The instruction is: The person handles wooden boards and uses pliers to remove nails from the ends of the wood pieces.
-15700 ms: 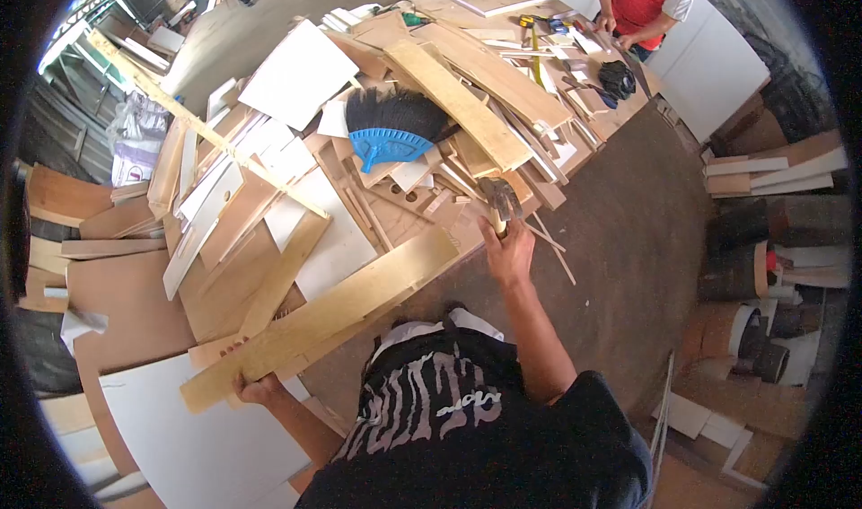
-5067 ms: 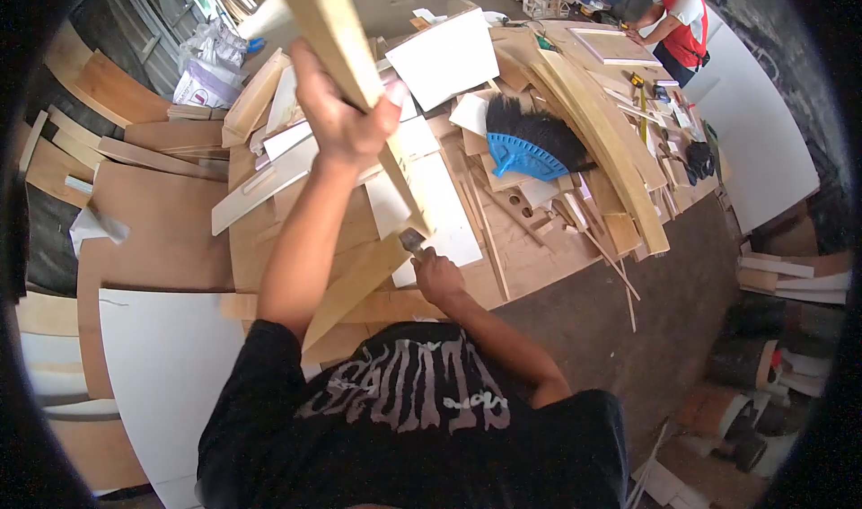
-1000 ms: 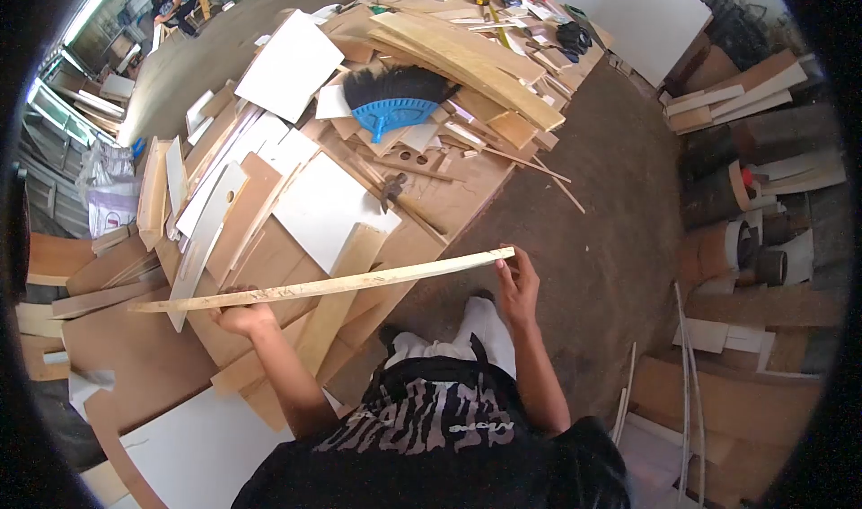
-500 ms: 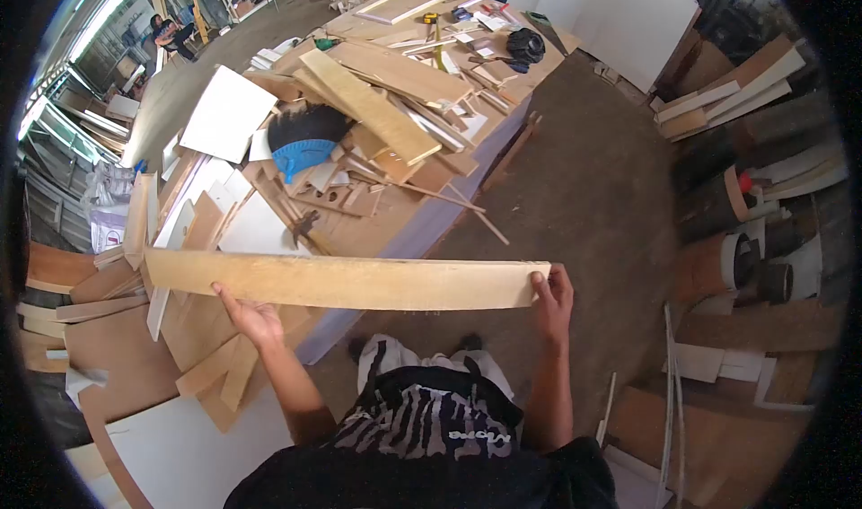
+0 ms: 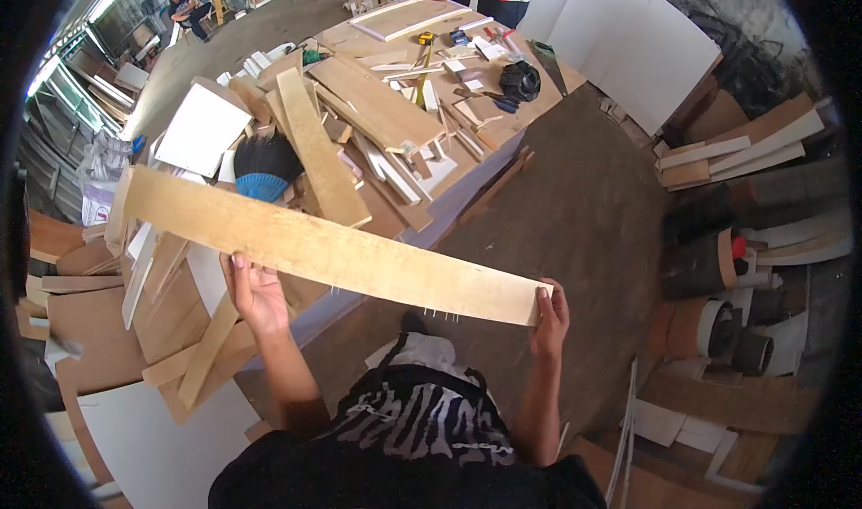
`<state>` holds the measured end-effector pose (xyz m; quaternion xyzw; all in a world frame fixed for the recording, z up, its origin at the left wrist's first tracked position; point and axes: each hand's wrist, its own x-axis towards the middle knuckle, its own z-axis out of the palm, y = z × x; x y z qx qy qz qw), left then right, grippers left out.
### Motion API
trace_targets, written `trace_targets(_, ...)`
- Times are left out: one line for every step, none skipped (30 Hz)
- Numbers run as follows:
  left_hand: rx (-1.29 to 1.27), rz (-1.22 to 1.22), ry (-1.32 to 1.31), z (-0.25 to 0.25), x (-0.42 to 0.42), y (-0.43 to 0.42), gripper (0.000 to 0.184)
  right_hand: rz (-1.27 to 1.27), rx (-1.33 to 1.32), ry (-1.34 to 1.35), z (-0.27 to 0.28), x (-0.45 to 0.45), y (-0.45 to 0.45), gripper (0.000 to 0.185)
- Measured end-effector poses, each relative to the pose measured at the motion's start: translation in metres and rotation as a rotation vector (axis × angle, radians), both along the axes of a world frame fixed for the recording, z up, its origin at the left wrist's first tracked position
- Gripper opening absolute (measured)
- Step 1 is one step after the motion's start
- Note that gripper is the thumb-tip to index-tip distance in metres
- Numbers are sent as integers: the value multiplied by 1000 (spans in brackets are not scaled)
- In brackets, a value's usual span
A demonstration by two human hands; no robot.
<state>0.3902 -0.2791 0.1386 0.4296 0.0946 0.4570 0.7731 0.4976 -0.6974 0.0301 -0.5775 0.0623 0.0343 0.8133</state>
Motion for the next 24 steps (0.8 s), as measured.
trace_targets(-9,-27,-20,-1,16,-6,57,6,34,6,-1,8,-3,19)
trace_targets(-15,-23,-30,-1,33,-14,57,16,65,2,-2,20,-7,19)
trace_targets(-10,-41,-38,-1,52,-21,61,22,63,-12,-7,36,-7,19)
trace_targets(-6,-59,-30,0,66,-27,66,8,117,23,-15,45,-5,19)
trace_targets(-13,-74,-18,-10,77,-28,72,-5,164,73,-21,49,-7,19)
trace_targets(-22,-60,2,-12,86,-34,72,-33,192,111,-15,56,-1,19)
trace_targets(-8,-38,9,-12,99,-41,73,-32,206,140,-12,63,-1,19)
trace_targets(14,-14,3,-11,113,-47,73,-27,228,158,-12,77,2,18)
trace_targets(26,-1,-19,-11,125,-52,73,-9,238,159,-13,92,5,18)
trace_targets(34,15,-12,-11,136,-59,73,5,254,176,-14,104,6,18)
trace_targets(-2,-26,19,-10,146,-68,74,16,266,198,-16,113,5,18)
trace_targets(-43,-65,50,-12,155,-78,75,31,264,213,-20,123,3,18)
trace_targets(-38,-53,101,-25,165,-88,73,60,247,226,-24,136,1,19)
trace_targets(-42,-21,106,-36,175,-105,73,97,233,232,-29,151,-1,19)
trace_targets(-58,1,163,-44,189,-122,72,66,262,246,-42,165,0,17)
trace_targets(-75,18,228,-51,201,-137,71,90,266,257,-46,177,-1,17)
trace_targets(-134,80,228,-58,216,-145,68,106,246,205,-51,186,-3,16)
trace_targets(-128,90,235,-69,228,-145,68,114,230,147,-52,195,-6,16)
trace_targets(-130,139,277,-76,240,-141,66,153,217,159,-50,200,-13,19)
trace_targets(-137,184,318,-85,254,-140,64,174,46,137,-48,208,-19,22)
trace_targets(-130,263,257,-82,269,-145,63,285,-93,148,-46,218,-27,23)
trace_targets(-141,263,270,-79,278,-148,63,398,-238,167,-38,225,-35,25)
trace_targets(-134,261,251,-77,285,-149,62,484,-187,305,-27,233,-40,28)
trace_targets(-121,265,218,-75,292,-148,60,495,-195,302,-35,241,-46,28)
